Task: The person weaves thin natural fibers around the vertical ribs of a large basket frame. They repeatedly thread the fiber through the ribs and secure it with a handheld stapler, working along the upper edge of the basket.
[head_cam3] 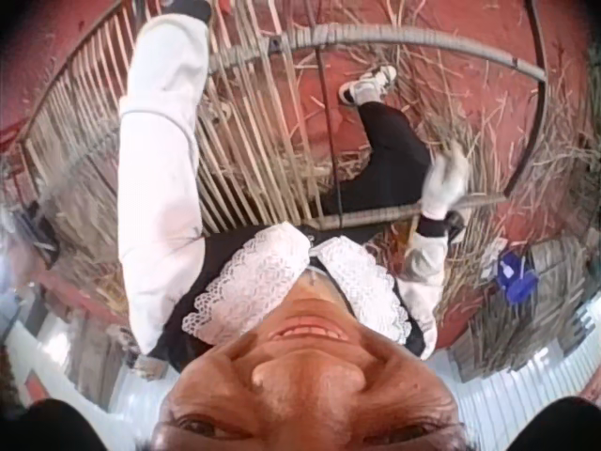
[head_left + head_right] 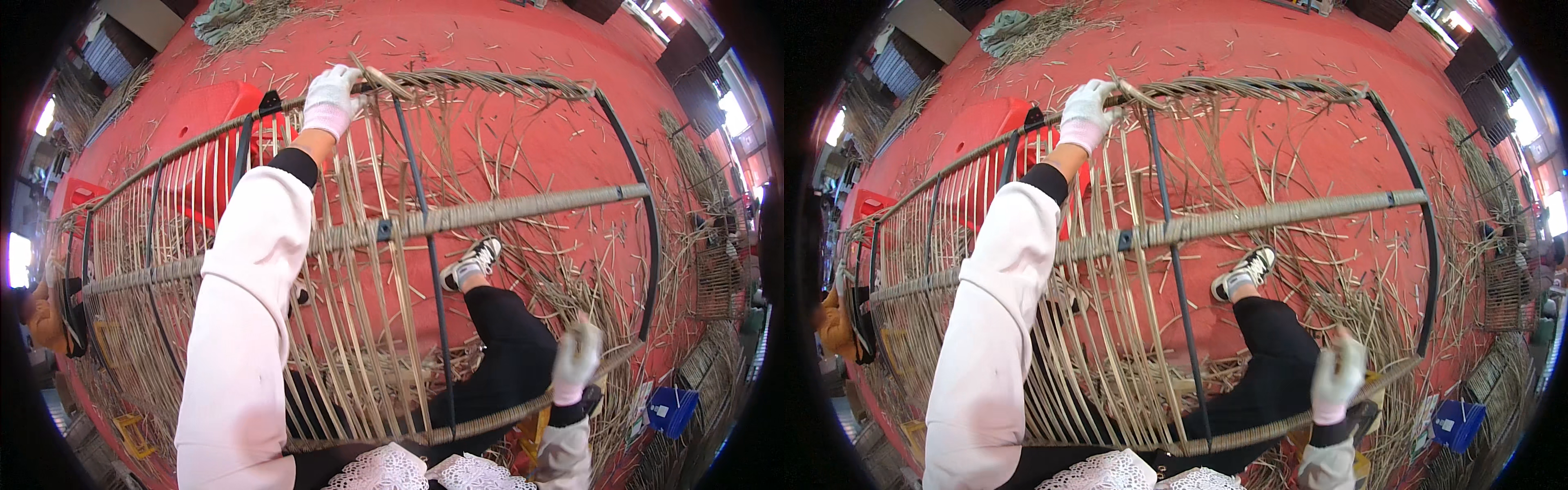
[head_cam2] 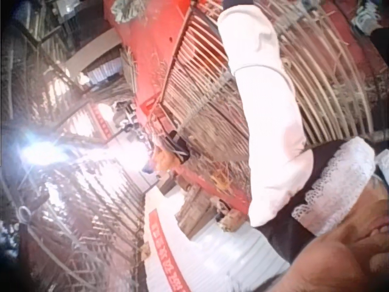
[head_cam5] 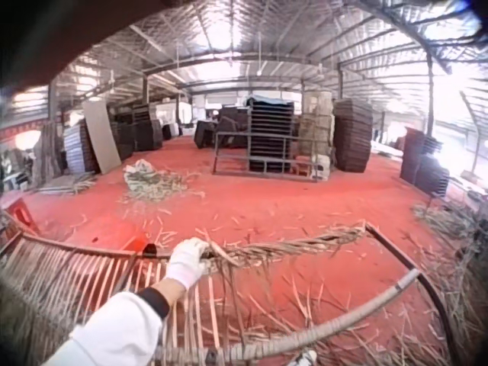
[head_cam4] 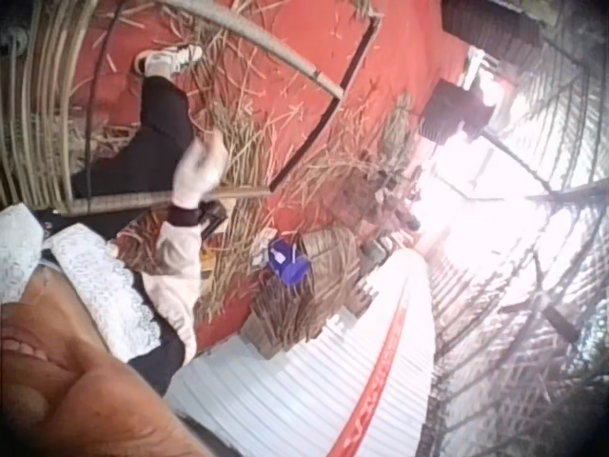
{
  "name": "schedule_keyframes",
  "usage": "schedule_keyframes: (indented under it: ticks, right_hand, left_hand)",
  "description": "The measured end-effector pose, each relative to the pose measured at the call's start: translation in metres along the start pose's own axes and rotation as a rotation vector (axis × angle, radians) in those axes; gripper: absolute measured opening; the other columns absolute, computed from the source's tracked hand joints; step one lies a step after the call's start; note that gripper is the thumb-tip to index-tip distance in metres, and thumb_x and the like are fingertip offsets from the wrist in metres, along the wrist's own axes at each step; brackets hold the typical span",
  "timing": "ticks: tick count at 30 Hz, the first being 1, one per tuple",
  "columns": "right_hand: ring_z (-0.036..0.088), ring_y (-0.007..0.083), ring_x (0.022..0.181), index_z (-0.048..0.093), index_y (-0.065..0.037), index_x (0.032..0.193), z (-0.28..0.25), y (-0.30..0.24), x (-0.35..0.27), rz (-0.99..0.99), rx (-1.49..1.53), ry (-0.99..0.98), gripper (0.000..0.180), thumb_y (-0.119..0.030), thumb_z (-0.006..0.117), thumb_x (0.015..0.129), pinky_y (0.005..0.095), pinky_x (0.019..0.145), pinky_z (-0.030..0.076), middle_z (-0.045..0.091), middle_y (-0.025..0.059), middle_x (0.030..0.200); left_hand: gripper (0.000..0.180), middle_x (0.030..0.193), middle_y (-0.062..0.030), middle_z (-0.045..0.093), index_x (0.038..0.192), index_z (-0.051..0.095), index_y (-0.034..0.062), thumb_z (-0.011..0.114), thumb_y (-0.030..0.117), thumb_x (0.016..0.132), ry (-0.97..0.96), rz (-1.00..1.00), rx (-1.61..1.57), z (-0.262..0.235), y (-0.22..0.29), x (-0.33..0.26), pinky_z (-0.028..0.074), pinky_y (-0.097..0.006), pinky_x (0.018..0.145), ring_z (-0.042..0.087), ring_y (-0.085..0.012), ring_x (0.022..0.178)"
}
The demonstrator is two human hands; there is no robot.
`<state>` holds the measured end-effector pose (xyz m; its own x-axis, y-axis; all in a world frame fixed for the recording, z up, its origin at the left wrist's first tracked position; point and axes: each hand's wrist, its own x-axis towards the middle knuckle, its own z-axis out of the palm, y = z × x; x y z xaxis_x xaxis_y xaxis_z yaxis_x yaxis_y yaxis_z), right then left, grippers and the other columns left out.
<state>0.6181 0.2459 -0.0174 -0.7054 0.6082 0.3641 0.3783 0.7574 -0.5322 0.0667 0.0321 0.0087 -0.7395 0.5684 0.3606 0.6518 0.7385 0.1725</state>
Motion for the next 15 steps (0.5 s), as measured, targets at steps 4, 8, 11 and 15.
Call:
schedule_keyframes:
  ticks: [4,8,11,15]
  right_hand:
    - [0.063,0.0285,0.086,0.063,-0.003,0.117,0.146,-0.077,0.076,-0.153,0.438,-0.538,0.033,0.001,0.063,0.085,0.0367,0.079,0.051,0.064,0.0146,0.099]
    - [0.064,0.0207,0.087,0.058,-0.004,0.123,0.291,-0.143,0.16,0.051,0.757,-0.786,0.031,-0.009,0.06,0.093,0.0351,0.081,0.053,0.064,0.0119,0.099]
    - [0.055,0.0147,0.082,0.06,-0.001,0.112,0.38,-0.194,0.229,0.058,1.287,-0.457,0.022,-0.016,0.061,0.096,0.032,0.076,0.048,0.059,0.0053,0.092]
    - [0.059,0.0155,0.09,0.056,-0.001,0.12,0.408,-0.209,0.298,-0.089,1.334,-0.579,0.025,-0.008,0.057,0.096,0.0315,0.081,0.049,0.061,0.0063,0.098]
  left_hand:
    - [0.03,0.106,-0.0123,0.067,0.111,0.071,0.0139,0.069,0.033,0.087,0.014,0.057,-0.266,0.019,-0.024,0.016,0.051,-0.043,0.085,0.064,-0.0341,0.098]
    - [0.033,0.101,-0.0184,0.069,0.11,0.073,0.0107,0.068,0.035,0.088,-0.103,0.021,-0.518,0.028,-0.046,0.048,0.052,-0.04,0.082,0.066,-0.0349,0.093]
    - [0.04,0.096,-0.0068,0.074,0.114,0.072,0.0063,0.066,0.039,0.091,-0.513,-0.105,-0.618,0.027,-0.064,0.08,0.051,-0.033,0.081,0.067,-0.0182,0.088]
    - [0.036,0.092,-0.0016,0.073,0.105,0.073,0.0083,0.061,0.041,0.096,-0.785,-0.19,-0.612,0.031,-0.07,0.106,0.054,-0.036,0.059,0.067,-0.0151,0.071]
